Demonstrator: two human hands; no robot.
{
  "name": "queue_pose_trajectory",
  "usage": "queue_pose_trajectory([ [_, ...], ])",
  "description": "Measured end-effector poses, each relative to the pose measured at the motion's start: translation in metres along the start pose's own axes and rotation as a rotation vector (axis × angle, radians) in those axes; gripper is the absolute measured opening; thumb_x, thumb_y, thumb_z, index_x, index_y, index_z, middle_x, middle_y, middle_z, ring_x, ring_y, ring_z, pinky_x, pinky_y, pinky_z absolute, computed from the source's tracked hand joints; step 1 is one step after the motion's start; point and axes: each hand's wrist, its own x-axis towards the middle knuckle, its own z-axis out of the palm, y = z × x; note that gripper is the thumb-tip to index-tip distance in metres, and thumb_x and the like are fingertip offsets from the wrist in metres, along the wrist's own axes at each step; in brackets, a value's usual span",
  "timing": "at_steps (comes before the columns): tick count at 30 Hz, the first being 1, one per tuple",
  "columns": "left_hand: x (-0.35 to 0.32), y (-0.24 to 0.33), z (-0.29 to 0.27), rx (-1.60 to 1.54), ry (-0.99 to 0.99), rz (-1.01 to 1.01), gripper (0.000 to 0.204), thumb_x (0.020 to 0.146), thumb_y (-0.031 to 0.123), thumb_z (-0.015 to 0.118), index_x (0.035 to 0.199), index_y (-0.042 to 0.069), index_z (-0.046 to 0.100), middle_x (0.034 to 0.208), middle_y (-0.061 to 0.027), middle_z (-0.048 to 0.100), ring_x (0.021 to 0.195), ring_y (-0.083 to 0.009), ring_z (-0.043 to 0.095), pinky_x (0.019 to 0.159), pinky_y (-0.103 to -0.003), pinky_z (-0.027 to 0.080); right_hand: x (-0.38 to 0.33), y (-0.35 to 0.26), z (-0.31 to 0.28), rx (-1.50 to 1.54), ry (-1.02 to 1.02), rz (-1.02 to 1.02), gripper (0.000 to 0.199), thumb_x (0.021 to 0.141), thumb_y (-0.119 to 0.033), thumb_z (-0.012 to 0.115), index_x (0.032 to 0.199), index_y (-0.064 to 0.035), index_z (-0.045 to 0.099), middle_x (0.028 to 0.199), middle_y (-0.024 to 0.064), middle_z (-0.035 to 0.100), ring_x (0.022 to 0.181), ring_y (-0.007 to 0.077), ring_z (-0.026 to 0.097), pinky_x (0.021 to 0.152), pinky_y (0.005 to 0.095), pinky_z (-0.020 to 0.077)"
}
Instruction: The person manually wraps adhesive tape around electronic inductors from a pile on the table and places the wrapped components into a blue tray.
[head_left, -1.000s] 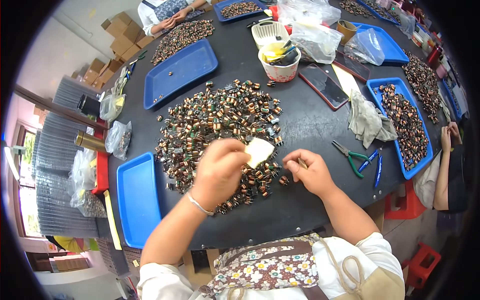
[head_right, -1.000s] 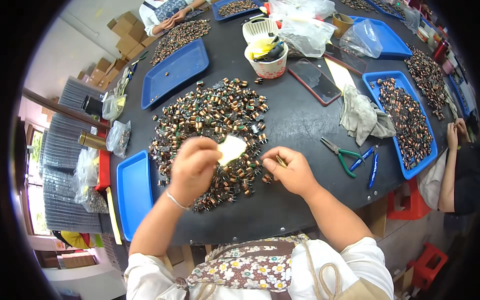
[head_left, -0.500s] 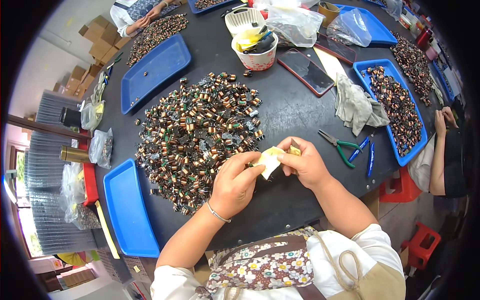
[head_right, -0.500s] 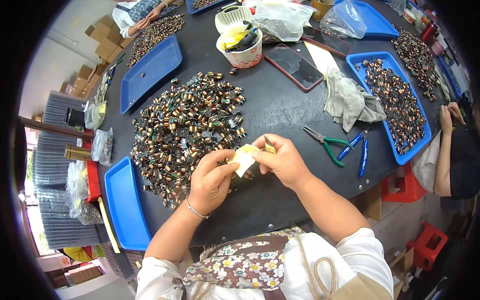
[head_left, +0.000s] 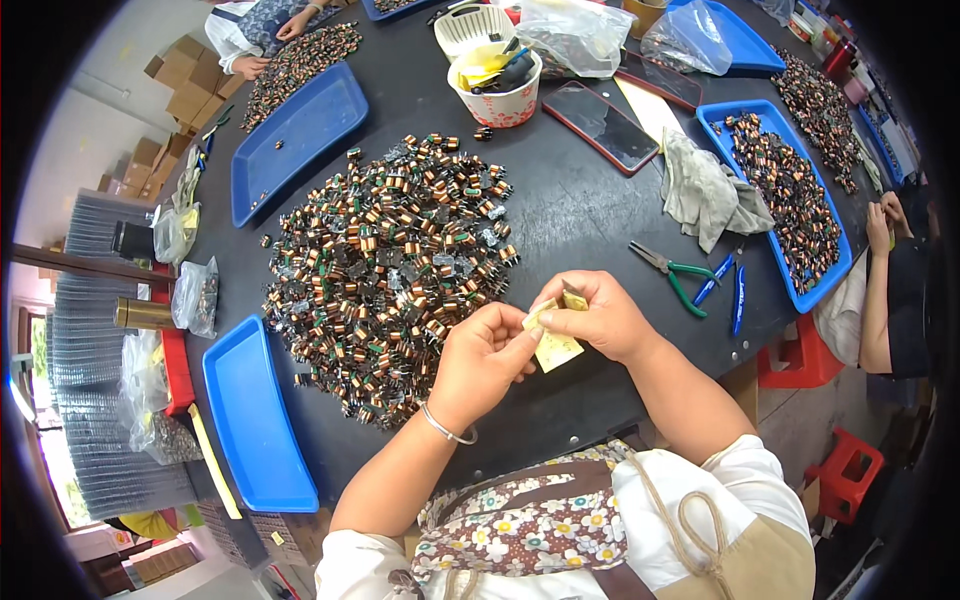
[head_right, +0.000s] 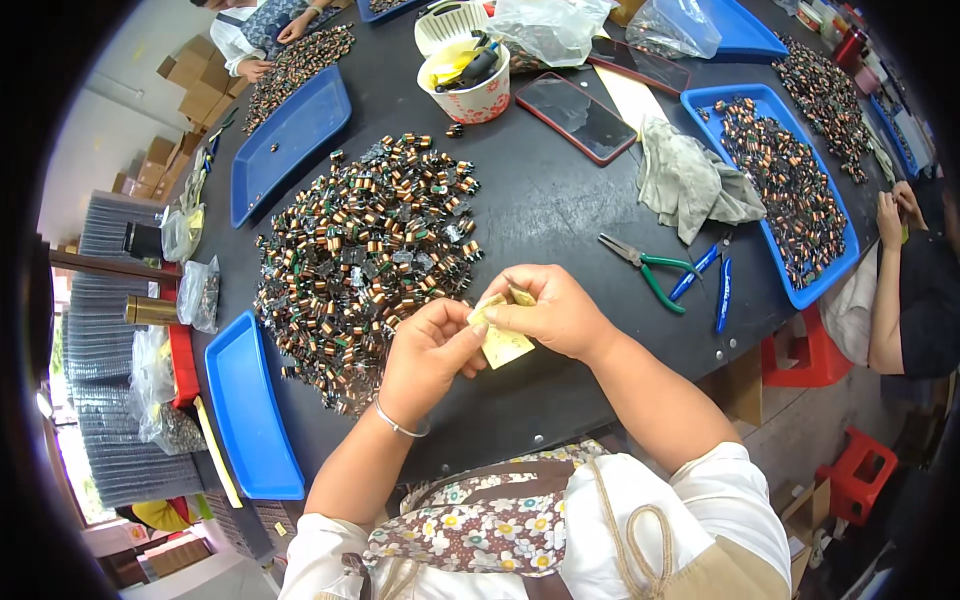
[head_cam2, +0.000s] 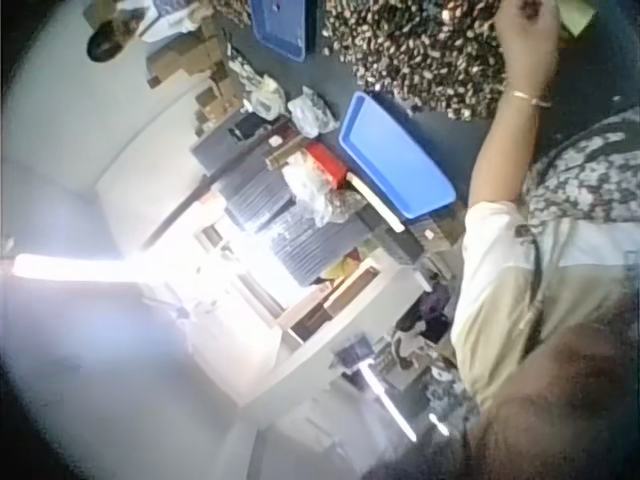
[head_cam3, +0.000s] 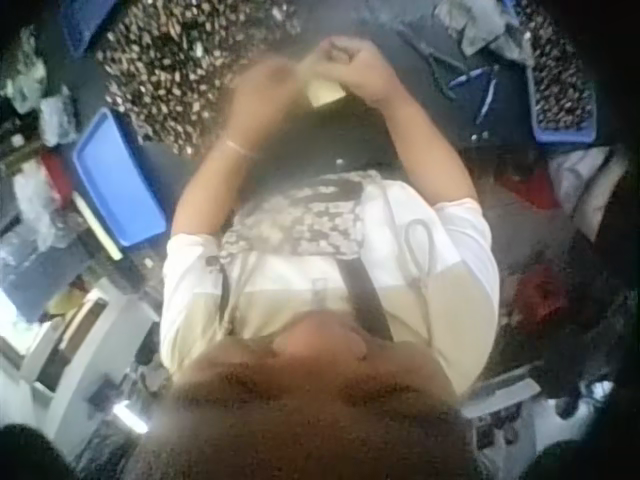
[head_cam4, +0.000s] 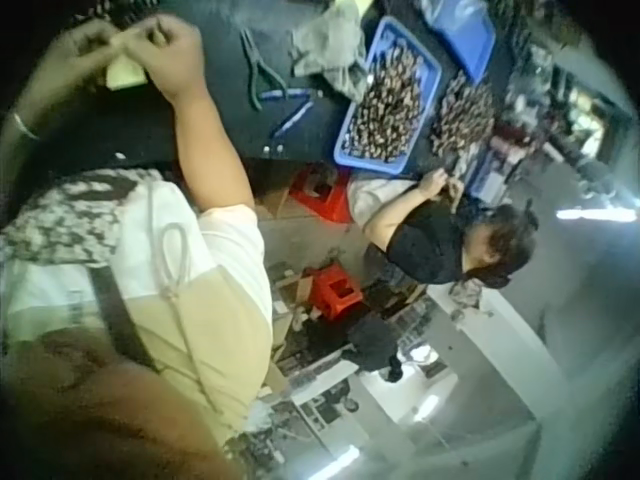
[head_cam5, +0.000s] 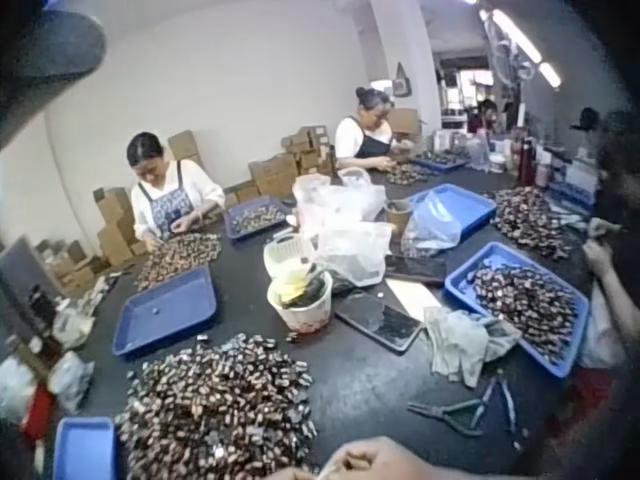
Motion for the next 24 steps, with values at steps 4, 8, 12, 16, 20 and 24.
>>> queue_pose_trajectory([
  [4,0.002,-0.007,0.001,-0.144,0.02,-0.032,0.009,0.089,0.01,0.058,0.088,0.001,0.055,0.071,-0.0047,0.061,0.056,-0.0069,0.057,0.048,-0.019,0.046,-0.004,-0.007,-0.003,0.117,-0.069,0.111,0.016,0.081,-0.011,0.065,0.094,-0.0021,0.059,0.08,0.0027,0.061,0.065,0.0058,0.055,0.053,0.0191,0.0425],
  [8,0.002,-0.014,0.001,-0.429,0.119,0.067,0.007,0.089,0.007,0.057,0.088,0.001,0.054,0.073,-0.0071,0.062,0.057,-0.0101,0.059,0.05,-0.022,0.05,-0.004,-0.013,-0.002,0.035,-0.073,0.115,0.017,0.08,-0.011,0.067,0.092,-0.0029,0.059,0.076,0.0005,0.058,0.062,0.0054,0.053,0.051,0.0188,0.0413],
  [12,0.0,-0.018,0.006,-0.548,0.116,0.048,0.009,0.09,0.009,0.055,0.092,0.001,0.052,0.081,-0.0109,0.064,0.064,-0.0145,0.063,0.054,-0.024,0.052,-0.003,-0.011,-0.001,-0.004,0.021,0.089,0.015,0.078,-0.01,0.067,0.088,-0.0042,0.058,0.073,-0.0006,0.056,0.055,0.0047,0.049,0.049,0.0182,0.0384],
  [16,-0.012,-0.023,0.015,-0.42,-0.03,-0.011,0.014,0.092,0.008,0.049,0.103,0.0,0.051,0.099,-0.0122,0.062,0.075,-0.0148,0.062,0.062,-0.025,0.052,-0.002,-0.014,-0.015,-0.023,0.283,-0.026,0.009,0.079,-0.006,0.063,0.086,-0.0041,0.059,0.072,-0.0004,0.056,0.054,0.0039,0.047,0.049,0.0176,0.0358],
  [20,-0.045,-0.038,0.013,-0.066,-0.102,0.077,0.018,0.09,0.004,0.051,0.107,0.0,0.055,0.1,-0.0079,0.062,0.077,-0.0118,0.061,0.065,-0.023,0.051,0.007,-0.031,-0.052,-0.863,0.477,-0.172,0.01,0.08,-0.007,0.06,0.087,-0.001,0.061,0.075,0.0099,0.063,0.063,0.0166,0.059,0.058,0.0301,0.0458],
  [24,-0.056,-0.056,0.006,0.241,-0.045,0.306,0.011,0.086,0.0,0.052,0.094,-0.002,0.06,0.095,-0.0095,0.063,0.074,-0.0124,0.063,0.064,-0.023,0.051,0.025,-0.053,-0.087,-1.503,0.58,-0.133,0.015,0.076,-0.007,0.06,0.09,-0.0065,0.065,0.091,0.0135,0.063,0.084,0.0311,0.061,0.072,0.0381,0.0487],
])
